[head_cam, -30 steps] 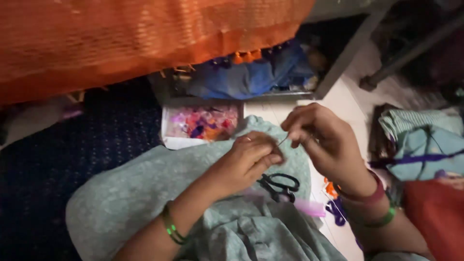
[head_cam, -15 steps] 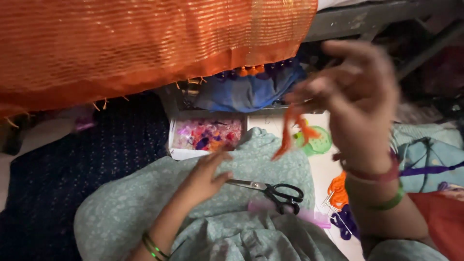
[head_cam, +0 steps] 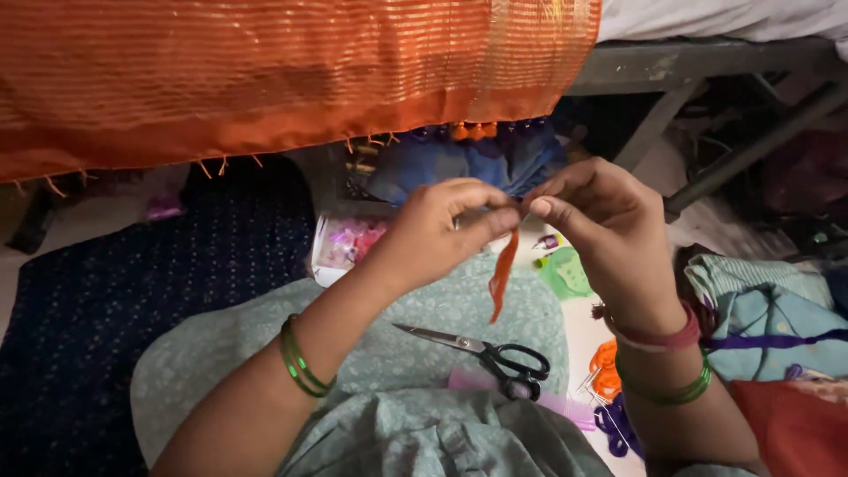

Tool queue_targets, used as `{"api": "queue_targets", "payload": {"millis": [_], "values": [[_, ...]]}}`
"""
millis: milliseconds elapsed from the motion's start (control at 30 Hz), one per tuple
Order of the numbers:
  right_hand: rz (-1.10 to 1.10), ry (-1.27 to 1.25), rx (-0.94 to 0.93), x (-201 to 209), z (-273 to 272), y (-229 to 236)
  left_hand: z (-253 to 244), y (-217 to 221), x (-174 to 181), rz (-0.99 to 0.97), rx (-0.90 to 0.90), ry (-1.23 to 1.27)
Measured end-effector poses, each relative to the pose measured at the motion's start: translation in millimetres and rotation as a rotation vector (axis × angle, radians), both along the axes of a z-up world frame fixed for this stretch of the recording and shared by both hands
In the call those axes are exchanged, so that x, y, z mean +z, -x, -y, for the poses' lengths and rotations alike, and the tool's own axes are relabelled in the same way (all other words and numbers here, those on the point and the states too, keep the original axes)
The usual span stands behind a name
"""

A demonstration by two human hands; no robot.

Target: The recorder is making tassels for a saree using colored thread and beads.

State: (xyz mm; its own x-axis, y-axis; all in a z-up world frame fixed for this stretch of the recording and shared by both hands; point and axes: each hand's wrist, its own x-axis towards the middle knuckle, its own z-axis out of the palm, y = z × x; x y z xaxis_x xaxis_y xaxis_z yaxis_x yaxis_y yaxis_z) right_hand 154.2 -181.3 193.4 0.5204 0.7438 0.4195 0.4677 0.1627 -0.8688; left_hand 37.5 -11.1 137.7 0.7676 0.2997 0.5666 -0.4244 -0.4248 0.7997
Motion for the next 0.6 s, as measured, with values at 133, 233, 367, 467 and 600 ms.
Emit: {"api": "queue_targets", "payload": {"millis": [133, 233, 367, 467, 600], "values": [[-0.001, -0.036, 0.032, -3.5, -1.3, 0.1, 4.6, -0.1, -3.0, 0.045, 0.032, -0.095], [0.034, -0.064, 0.048, -5.8, -3.6, -0.2, 4.7, -0.1, -4.9, 0.09, 0.066, -0.177], [0.049, -0.098, 0.057, -7.7, -6.0, 0.3, 3.2, 2.0, -4.3, 0.041, 0.147, -0.231], [0.049, -0.107, 0.073, -9.7, -6.7, -1.7, 0.8, 3.2, -4.0, 0.05, 0.163, -0.322], [0.014, -0.095, 0.134, -12.2, -6.8, -4.1, 1.6, 8.8, 0.9, 0.125, 0.187, -0.434]]}}
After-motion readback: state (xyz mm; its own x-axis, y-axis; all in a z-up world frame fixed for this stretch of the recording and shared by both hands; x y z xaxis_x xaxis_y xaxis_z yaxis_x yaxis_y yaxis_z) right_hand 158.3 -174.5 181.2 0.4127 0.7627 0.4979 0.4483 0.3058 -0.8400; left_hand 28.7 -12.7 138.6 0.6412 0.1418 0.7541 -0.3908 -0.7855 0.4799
